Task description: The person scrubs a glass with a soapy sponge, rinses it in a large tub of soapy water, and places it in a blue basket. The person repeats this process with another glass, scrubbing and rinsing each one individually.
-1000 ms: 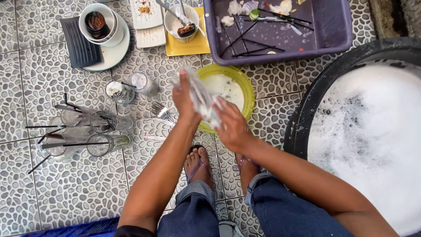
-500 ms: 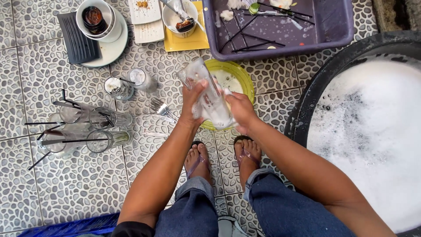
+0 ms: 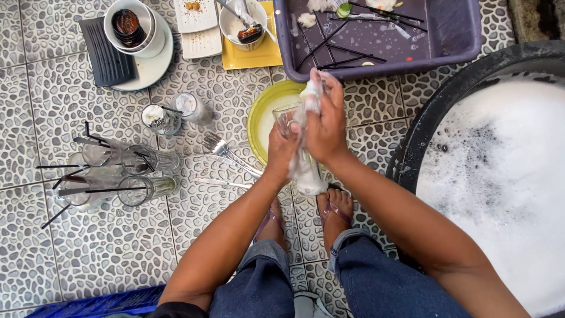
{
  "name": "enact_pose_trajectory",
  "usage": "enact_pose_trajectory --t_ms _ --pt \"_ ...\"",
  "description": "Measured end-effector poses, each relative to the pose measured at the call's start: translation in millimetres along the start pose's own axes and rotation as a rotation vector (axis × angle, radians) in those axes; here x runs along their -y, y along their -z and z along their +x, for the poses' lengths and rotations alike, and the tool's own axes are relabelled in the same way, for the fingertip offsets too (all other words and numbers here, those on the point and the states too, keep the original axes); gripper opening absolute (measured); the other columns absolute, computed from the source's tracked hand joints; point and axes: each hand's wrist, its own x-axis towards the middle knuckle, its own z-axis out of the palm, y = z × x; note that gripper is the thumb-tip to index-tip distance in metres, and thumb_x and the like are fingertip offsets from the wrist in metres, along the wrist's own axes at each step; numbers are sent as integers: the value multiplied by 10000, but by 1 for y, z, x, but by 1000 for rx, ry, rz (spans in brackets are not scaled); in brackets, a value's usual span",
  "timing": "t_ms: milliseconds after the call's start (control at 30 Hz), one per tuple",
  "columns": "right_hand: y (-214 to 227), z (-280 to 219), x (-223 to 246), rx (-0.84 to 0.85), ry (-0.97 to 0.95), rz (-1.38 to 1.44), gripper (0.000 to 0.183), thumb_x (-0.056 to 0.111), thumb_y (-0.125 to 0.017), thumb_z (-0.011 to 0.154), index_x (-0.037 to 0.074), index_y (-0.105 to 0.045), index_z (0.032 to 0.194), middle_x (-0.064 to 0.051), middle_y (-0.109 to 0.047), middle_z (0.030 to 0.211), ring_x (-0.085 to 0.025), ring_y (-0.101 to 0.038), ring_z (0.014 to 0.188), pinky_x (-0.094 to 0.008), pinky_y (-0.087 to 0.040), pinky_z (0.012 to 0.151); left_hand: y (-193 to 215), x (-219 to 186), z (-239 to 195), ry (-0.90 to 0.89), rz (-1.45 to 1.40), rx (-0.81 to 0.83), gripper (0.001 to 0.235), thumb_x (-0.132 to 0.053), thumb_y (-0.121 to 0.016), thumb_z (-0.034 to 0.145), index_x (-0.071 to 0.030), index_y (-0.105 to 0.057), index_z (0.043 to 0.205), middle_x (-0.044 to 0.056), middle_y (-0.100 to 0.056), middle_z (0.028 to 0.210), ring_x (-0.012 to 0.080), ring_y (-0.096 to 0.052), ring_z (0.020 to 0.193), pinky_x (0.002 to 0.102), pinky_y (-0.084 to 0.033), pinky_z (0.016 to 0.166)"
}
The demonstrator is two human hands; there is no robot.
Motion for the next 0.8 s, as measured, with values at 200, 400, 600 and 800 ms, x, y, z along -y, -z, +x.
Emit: enact_pose_trajectory --t_ms 200,400,600,800 --pt "-2 -49 46 321 6 -81 486 -22 -448 991 -131 -444 1465 -351 -414 1484 -542 -353 1442 -617 -254 1210 0 -49 15 102 166 -293 627 -665 -561 944 -90 -647 1180 95 -650 1043 214 -584 962 406 -493 950" --pt "-1 2 9 88 -41 63 486 136 -407 1086 -167 -408 1465 -355 -448 1487 -510 -396 1434 -565 -266 1234 -7 -13 -1 130 88 -98 472 -532 -611 991 -91 -626 1161 25 -650 999 132 -580 964 343 -512 917" --pt "-7 -38 0 175 -120 192 611 230 -628 983 -111 -461 1461 -318 -492 1487 -441 -420 1446 -536 -269 1243 4 -46 18 -6 -92 -86 545 -275 -847 840 -134 -521 1254 -20 -650 937 89 -652 876 257 -544 846" --pt "0 -45 11 328 -332 409 1054 167 -963 636 22 -418 1526 -205 -584 1432 -294 -509 1388 -470 -308 1236 40 -2 31 55 -248 -18 664 -490 -723 878 -108 -543 1390 138 -701 1170 272 -691 1073 460 -553 975"
